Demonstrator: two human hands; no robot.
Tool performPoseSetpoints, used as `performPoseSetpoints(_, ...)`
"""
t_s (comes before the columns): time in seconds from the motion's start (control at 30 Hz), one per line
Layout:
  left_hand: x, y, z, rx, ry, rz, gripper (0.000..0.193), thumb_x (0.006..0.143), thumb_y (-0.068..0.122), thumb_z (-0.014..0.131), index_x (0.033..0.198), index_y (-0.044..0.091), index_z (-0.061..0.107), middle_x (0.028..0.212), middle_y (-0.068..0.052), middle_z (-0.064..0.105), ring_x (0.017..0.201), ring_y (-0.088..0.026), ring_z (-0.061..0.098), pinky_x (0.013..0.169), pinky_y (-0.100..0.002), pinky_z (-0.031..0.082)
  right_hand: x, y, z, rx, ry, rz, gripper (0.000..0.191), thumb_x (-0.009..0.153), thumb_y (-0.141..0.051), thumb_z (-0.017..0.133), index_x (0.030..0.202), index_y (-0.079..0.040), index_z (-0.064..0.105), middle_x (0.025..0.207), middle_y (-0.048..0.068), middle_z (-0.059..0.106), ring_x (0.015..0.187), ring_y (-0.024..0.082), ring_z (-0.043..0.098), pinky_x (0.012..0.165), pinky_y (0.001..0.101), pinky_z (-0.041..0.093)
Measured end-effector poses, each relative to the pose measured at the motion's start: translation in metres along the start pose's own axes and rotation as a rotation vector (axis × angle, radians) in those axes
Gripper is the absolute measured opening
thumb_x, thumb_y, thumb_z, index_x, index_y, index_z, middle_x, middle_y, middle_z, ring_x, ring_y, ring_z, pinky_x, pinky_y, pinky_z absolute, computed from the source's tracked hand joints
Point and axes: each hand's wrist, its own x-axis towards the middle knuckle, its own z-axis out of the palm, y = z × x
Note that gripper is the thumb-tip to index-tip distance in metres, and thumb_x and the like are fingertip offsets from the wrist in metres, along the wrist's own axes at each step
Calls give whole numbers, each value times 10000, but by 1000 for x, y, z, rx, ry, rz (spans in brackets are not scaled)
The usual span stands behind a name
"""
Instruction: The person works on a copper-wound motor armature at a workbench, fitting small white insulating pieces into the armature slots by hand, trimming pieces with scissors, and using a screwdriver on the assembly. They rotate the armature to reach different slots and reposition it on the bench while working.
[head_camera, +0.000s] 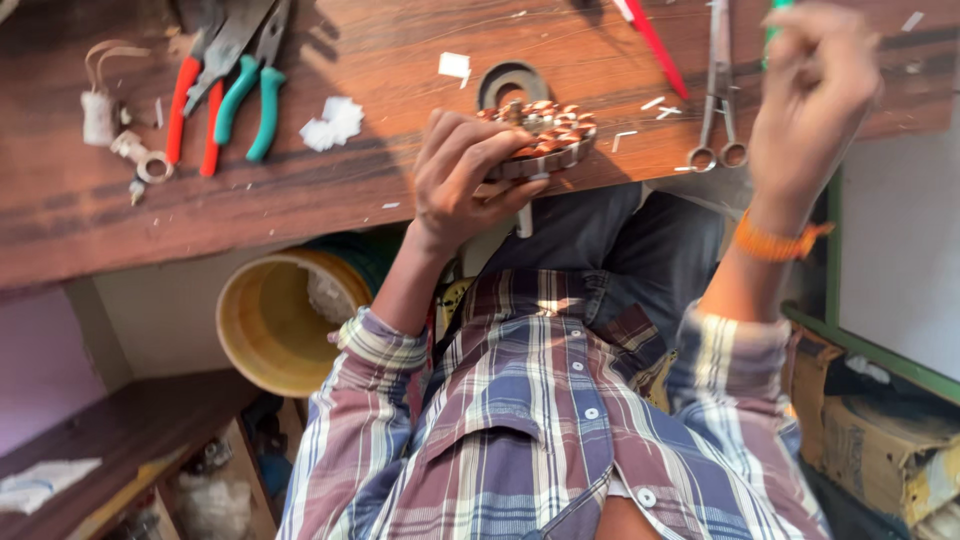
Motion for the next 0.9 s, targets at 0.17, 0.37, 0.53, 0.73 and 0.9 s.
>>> performPoseSetpoints(0.17,2,9,5,13,31,3,465,856,337,916,1147,66,674,1062,-72,698,934,-246,666,817,-399,497,13,72,6,-685,-38,-132,347,912,-317,812,1004,-40,623,959,84,630,857,242,639,673,372,504)
performPoseSetpoints(0.37,-1,8,5,85,81,88,498,838,380,911,1205,131,684,1070,-30,692,930,-205,642,815,-369,475,-21,107,3,534,133,593,155,1026,-178,539,1098,-69,625,1011,27,652,820,129,708,712,312,648)
performPoseSetpoints(0.53,4,16,9,145,105,13,506,846,376,898,1253,177,674,1121,10,681,984,-194,637,877,-345,474,-73,138,-35,1265,175,850,136,1170,-12,620,1268,2,527,1113,58,514,978,148,595,891,340,579)
performPoseSetpoints(0.73,19,-10,17,112,168,54,512,894,401,857,1255,119,628,1144,-22,689,1003,-209,646,868,-362,471,-97,127,-51,1102,185,617,312,1157,-242,659,1300,4,532,987,55,479,897,129,534,827,293,497)
performPoseSetpoints(0.9,14,-22,15,25,72,105,514,911,401,887,1237,103,624,1138,-40,681,1006,-227,633,860,-382,488,-87,44,-34,972,188,412,473,1139,-437,607,1298,-2,511,1019,121,571,890,209,638,816,397,592)
